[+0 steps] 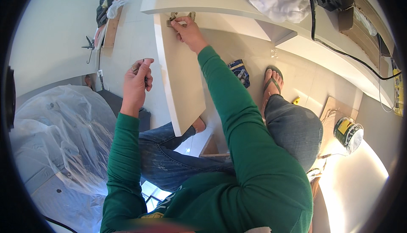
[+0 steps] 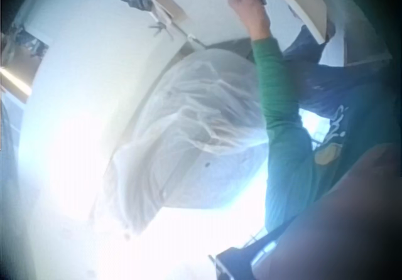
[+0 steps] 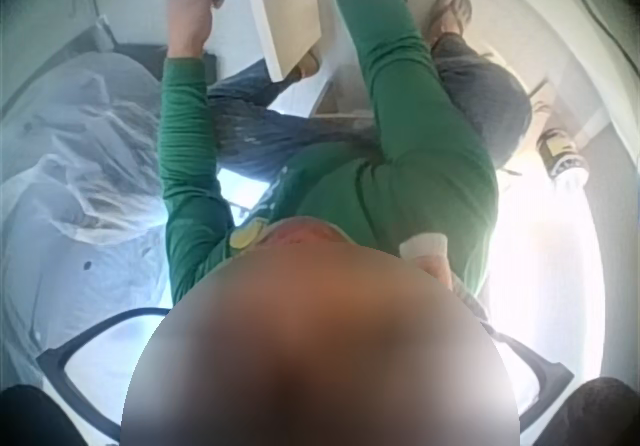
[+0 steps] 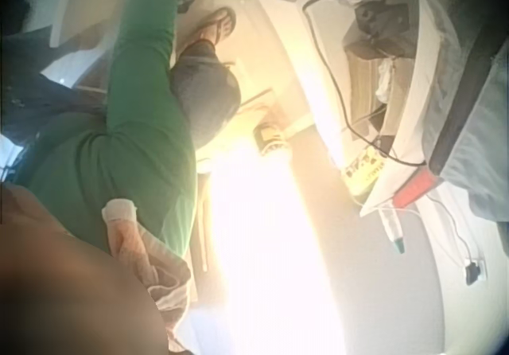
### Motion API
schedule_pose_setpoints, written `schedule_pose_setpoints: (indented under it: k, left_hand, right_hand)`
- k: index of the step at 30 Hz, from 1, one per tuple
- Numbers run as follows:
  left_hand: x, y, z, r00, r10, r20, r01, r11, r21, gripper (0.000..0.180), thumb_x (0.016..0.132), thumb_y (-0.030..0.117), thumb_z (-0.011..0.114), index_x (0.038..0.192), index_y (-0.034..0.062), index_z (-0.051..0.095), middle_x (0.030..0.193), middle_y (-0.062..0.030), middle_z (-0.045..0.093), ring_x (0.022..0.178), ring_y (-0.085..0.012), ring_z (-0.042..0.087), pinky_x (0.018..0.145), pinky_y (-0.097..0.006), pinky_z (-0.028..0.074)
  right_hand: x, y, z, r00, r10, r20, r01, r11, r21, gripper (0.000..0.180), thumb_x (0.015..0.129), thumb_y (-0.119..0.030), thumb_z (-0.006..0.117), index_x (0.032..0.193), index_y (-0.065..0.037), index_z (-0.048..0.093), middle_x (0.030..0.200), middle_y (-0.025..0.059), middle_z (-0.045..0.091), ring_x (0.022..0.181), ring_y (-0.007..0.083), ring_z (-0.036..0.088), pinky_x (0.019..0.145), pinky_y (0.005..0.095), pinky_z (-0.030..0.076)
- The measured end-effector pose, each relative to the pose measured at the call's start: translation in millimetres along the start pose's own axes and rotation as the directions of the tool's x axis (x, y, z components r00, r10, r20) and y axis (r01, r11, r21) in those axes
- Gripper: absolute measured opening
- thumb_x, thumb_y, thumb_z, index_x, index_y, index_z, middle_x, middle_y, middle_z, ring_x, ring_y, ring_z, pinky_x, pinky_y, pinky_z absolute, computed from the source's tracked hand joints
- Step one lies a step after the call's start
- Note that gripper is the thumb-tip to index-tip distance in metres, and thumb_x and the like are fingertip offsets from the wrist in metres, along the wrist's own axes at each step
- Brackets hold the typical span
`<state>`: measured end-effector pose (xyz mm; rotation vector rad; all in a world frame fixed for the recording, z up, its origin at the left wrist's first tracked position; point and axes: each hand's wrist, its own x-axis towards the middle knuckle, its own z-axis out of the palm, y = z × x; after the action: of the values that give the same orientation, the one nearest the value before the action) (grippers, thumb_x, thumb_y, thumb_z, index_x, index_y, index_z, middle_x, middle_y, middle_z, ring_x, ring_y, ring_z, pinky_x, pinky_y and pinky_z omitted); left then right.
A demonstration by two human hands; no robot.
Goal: The person installs metal hinges on a white cabinet door using a screwdriver, then applies white paint to the cabinet interior with a brush. The person sits on the floor during the task.
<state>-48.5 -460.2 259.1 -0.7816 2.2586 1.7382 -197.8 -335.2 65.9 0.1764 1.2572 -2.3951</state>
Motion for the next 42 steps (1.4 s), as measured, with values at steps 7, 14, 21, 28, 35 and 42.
schedule_pose_setpoints:
  k: [7,14,21,28,35,42]
  left_hand:
    - [2,-9,10,0.999,0.042,0.009,-0.043,0.985,0.169,0.03,0.1,0.029,0.071,0.107,-0.0006,0.069,0.068,0.0068,0.051,0.058,-0.0013,0.042,0.05,-0.021,0.034]
    - [37,-10,12,0.964,0.223,-0.144,-0.15,0.905,0.398,0.036,0.092,0.029,0.079,0.098,-0.0046,0.069,0.075,-0.0009,0.065,0.063,-0.0104,0.053,0.059,-0.029,0.046]
    - [127,9,40,0.855,0.46,-0.238,-0.216,0.735,0.643,0.053,0.082,0.046,0.084,0.093,-0.0041,0.071,0.083,-0.0188,0.075,0.077,-0.0336,0.072,0.074,-0.043,0.056]
    - [136,24,49,0.842,0.491,-0.225,-0.137,0.597,0.79,0.057,0.077,0.052,0.085,0.092,-0.0011,0.072,0.084,-0.0199,0.075,0.081,-0.0395,0.072,0.076,-0.047,0.056]
    - [134,26,59,0.833,0.483,-0.272,-0.061,0.568,0.821,0.058,0.074,0.05,0.087,0.101,0.0013,0.071,0.092,-0.0191,0.076,0.089,-0.0395,0.073,0.08,-0.048,0.057]
    - [133,26,62,0.856,0.425,-0.296,-0.016,0.592,0.806,0.058,0.072,0.046,0.088,0.105,0.0022,0.07,0.1,-0.0184,0.076,0.097,-0.0391,0.072,0.085,-0.049,0.057]
  right_hand:
    - [-1,24,35,0.875,-0.296,-0.384,0.166,0.927,-0.336,0.042,0.099,-0.045,0.066,0.114,-0.006,0.067,0.093,0.0124,0.069,0.086,0.0253,0.066,0.079,0.0394,0.053]
    - [-2,26,42,0.867,-0.256,-0.428,0.075,0.916,-0.395,0.044,0.1,-0.047,0.064,0.116,-0.006,0.068,0.096,0.0109,0.07,0.085,0.0247,0.068,0.08,0.0375,0.054]
    - [3,42,41,0.845,-0.28,-0.456,0.117,0.929,-0.352,0.043,0.1,-0.045,0.065,0.116,-0.006,0.069,0.107,0.0156,0.068,0.094,0.026,0.066,0.085,0.0384,0.053]
    - [13,70,40,0.859,-0.254,-0.444,0.221,0.967,-0.124,0.039,0.102,-0.038,0.065,0.123,-0.005,0.064,0.113,0.0138,0.065,0.096,0.0202,0.062,0.084,0.0335,0.052]
    - [14,72,29,0.931,-0.128,-0.341,0.156,0.986,0.056,0.043,0.101,-0.038,0.067,0.131,-0.008,0.057,0.107,0.0082,0.063,0.091,0.0136,0.058,0.075,0.0303,0.05]
    - [7,63,29,0.94,-0.065,-0.336,0.103,0.99,0.099,0.04,0.101,-0.038,0.068,0.128,-0.012,0.059,0.1,0.0027,0.061,0.079,0.0089,0.053,0.067,0.0272,0.046]
